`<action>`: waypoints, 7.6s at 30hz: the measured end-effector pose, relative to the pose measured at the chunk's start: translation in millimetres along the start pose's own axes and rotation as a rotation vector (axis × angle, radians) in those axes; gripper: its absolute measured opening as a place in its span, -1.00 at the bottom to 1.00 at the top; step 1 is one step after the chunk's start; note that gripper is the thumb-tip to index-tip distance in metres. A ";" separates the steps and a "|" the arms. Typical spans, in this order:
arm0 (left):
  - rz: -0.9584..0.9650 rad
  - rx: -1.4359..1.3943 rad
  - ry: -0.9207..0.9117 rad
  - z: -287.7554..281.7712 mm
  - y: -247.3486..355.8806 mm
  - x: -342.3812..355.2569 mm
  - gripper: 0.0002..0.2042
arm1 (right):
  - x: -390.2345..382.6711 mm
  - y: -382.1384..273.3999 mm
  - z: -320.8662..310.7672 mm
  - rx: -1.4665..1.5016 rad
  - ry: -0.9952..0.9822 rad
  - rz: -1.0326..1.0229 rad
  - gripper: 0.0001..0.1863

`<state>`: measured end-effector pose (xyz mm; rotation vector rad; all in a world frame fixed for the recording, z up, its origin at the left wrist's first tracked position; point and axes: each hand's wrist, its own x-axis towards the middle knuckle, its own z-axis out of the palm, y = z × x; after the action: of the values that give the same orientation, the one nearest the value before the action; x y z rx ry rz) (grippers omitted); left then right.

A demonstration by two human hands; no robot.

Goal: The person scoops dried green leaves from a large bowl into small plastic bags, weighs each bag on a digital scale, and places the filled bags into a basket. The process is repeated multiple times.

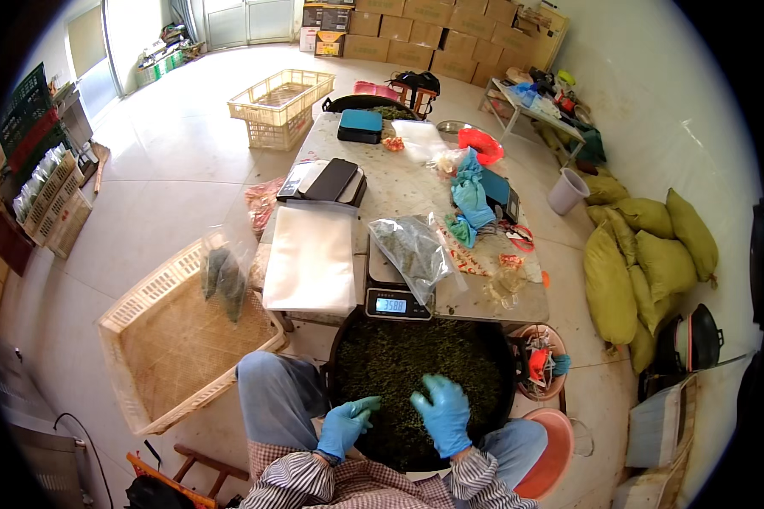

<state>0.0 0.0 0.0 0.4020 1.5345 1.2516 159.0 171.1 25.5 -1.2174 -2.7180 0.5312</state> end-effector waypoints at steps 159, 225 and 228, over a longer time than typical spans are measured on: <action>0.479 0.366 0.291 -189.4 179.1 114.6 -0.88 | -83.7 -46.1 1.1 1.331 -0.068 0.303 -0.56; 0.889 -0.092 0.912 -112.1 69.1 8.6 -0.77 | 80.7 -42.7 31.1 -0.179 0.267 -0.310 -0.71; 0.864 -0.119 0.897 -112.2 67.5 9.4 -0.88 | 82.4 -26.6 39.5 0.067 0.237 -0.163 -0.79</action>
<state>-123.2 -21.9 39.9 0.4744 2.0897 2.4112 75.4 205.1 -4.7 -0.9642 -2.5478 0.4249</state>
